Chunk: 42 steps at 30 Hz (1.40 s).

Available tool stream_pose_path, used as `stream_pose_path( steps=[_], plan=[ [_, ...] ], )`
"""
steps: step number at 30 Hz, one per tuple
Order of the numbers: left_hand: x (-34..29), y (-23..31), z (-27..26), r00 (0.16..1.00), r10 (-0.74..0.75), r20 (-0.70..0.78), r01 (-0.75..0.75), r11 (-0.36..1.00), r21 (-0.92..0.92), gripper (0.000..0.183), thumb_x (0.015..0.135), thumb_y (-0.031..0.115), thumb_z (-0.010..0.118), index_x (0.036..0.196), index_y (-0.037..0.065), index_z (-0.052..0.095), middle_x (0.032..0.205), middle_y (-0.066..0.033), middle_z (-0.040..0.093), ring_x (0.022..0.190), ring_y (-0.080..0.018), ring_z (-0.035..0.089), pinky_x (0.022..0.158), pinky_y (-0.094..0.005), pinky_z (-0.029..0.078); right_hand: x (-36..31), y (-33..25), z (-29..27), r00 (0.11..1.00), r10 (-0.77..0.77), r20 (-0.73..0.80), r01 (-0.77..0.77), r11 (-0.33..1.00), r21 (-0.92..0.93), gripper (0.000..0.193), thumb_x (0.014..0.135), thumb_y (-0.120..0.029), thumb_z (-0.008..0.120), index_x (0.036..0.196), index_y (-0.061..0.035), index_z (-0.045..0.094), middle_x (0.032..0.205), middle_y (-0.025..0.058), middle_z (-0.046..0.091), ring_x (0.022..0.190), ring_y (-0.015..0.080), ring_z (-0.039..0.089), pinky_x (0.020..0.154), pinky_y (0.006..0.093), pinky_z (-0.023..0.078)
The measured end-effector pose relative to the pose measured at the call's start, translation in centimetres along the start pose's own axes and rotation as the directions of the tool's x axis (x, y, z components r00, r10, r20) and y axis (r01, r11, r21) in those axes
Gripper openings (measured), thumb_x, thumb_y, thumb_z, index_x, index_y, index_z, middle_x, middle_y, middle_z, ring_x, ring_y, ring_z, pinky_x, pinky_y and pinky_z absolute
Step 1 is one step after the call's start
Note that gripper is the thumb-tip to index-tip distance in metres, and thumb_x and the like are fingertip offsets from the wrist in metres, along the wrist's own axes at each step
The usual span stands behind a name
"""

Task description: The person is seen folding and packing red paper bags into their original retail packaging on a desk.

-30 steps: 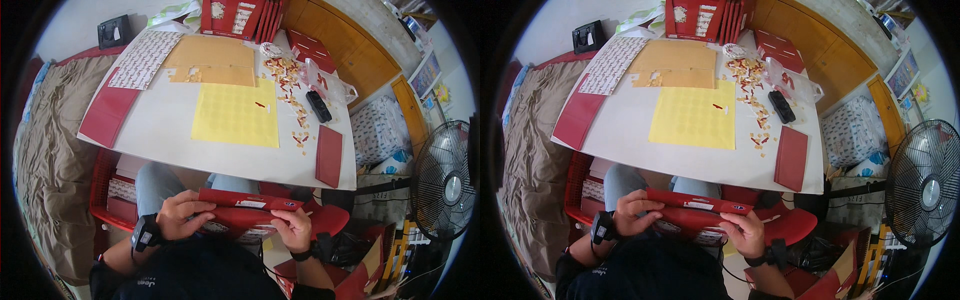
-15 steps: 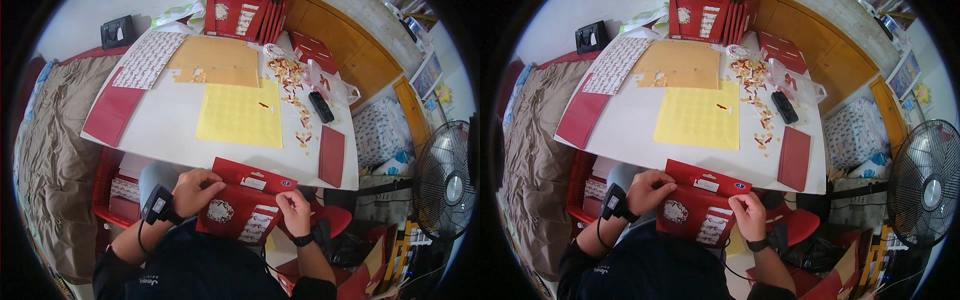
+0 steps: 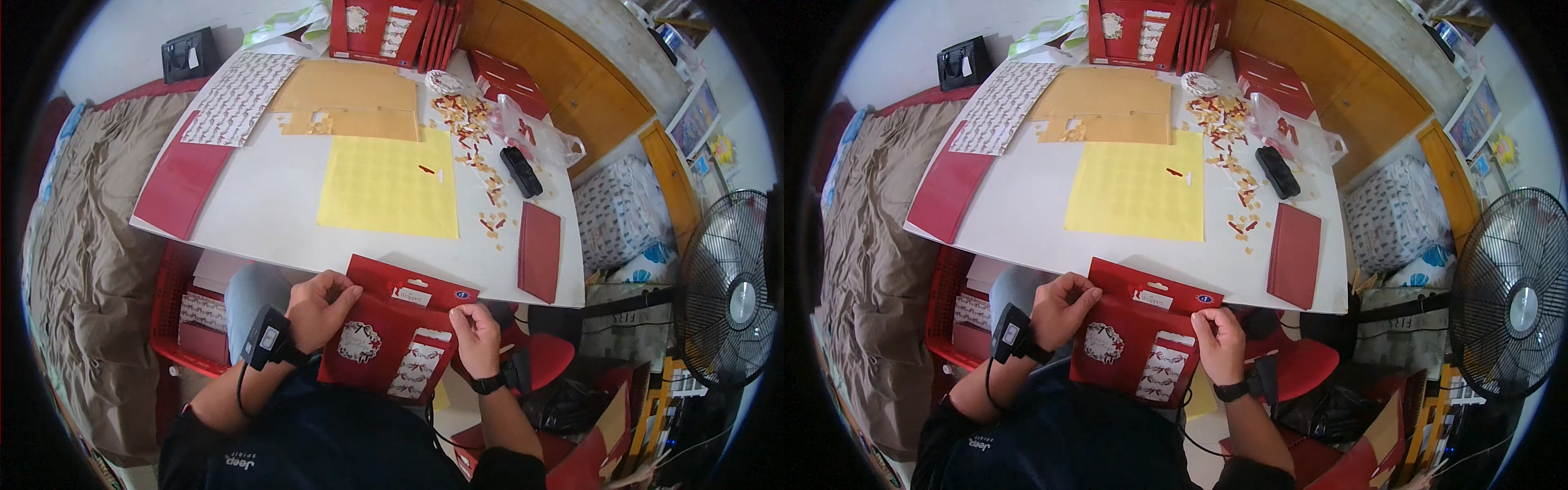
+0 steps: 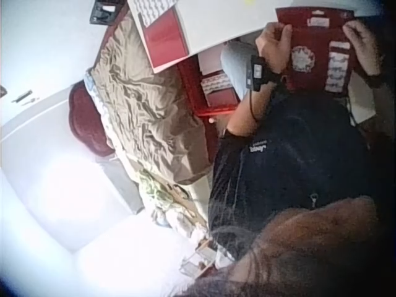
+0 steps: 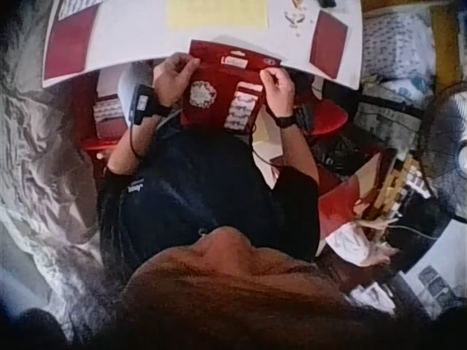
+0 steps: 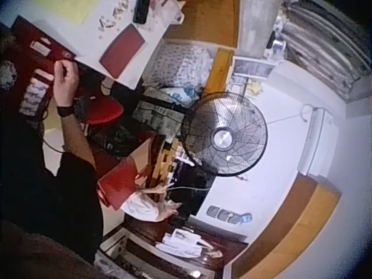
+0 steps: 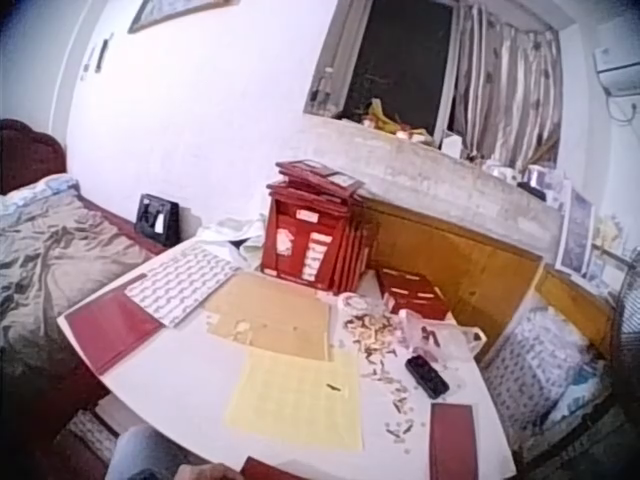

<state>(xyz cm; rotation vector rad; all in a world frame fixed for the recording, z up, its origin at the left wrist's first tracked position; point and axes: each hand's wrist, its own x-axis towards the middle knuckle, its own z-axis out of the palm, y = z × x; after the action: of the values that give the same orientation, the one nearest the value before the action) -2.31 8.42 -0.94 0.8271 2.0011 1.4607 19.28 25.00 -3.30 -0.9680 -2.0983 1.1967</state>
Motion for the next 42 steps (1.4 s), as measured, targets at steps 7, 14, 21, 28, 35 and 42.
stream_pose_path(
  steps=[7,14,21,28,35,42],
  plan=[
    [-0.2,-0.8,0.4,0.999,0.054,-0.004,-0.054,0.998,0.03,0.014,0.09,0.012,0.067,0.09,-0.002,0.064,0.075,-0.0058,0.067,0.068,-0.0085,0.062,0.063,-0.0243,0.051,-0.5,0.1,0.9,0.994,-0.089,-0.061,0.085,0.995,-0.057,0.009,0.091,-0.009,0.065,0.09,-0.0006,0.062,0.081,0.0023,0.059,0.074,0.009,0.053,0.068,0.0237,0.044],
    [-0.2,-2.3,0.3,0.924,0.38,-0.026,-0.378,0.924,0.065,0.007,0.089,0.005,0.064,0.094,0.0,0.066,0.089,-0.0119,0.066,0.08,-0.0193,0.065,0.069,-0.0293,0.052,-0.5,0.9,0.5,0.989,-0.15,-0.004,0.15,0.985,0.089,0.005,0.09,-0.005,0.063,0.093,-0.0013,0.065,0.084,0.0032,0.059,0.081,0.0124,0.056,0.076,0.025,0.044],
    [0.1,-2.2,-0.5,0.955,0.285,0.086,-0.29,0.956,0.046,0.009,0.089,0.007,0.063,0.092,-0.001,0.067,0.085,-0.0126,0.068,0.073,-0.0185,0.066,0.067,-0.0302,0.052,-0.9,2.1,-0.5,0.952,-0.296,0.077,0.298,0.954,-0.017,0.018,0.085,-0.003,0.068,0.103,-0.0039,0.07,0.096,0.0091,0.063,0.09,0.0215,0.062,0.08,0.0293,0.048],
    [-0.1,-0.9,-0.5,0.987,0.14,0.082,-0.152,0.975,0.163,0.018,0.089,0.017,0.063,0.091,-0.001,0.068,0.079,-0.0138,0.069,0.07,-0.0171,0.067,0.066,-0.029,0.052,-0.9,1.7,-0.9,0.939,-0.33,0.092,0.328,0.944,0.044,0.027,0.079,-0.003,0.074,0.106,-0.0056,0.071,0.097,0.0093,0.062,0.091,0.0219,0.062,0.08,0.0301,0.048],
    [-0.3,0.2,-0.5,0.998,0.015,0.062,-0.031,0.965,0.26,0.022,0.088,0.02,0.064,0.092,-0.001,0.068,0.074,-0.0154,0.068,0.065,-0.0189,0.066,0.061,-0.0316,0.052,-0.9,1.2,-1.1,0.955,-0.248,0.163,0.255,0.967,-0.026,0.026,0.079,-0.004,0.074,0.105,-0.0048,0.071,0.089,0.0097,0.06,0.082,0.0212,0.06,0.073,0.03,0.047],
    [-0.9,1.6,-1.3,0.995,0.04,0.09,-0.064,0.958,0.278,0.021,0.088,0.018,0.063,0.088,-0.002,0.068,0.071,-0.0149,0.067,0.062,-0.0221,0.066,0.058,-0.0328,0.052,-1.3,-0.1,-1.3,0.945,-0.301,0.127,0.308,0.95,-0.043,0.021,0.08,-0.003,0.071,0.101,-0.0039,0.071,0.084,0.0088,0.059,0.08,0.022,0.059,0.071,0.0305,0.046]
  ],
)
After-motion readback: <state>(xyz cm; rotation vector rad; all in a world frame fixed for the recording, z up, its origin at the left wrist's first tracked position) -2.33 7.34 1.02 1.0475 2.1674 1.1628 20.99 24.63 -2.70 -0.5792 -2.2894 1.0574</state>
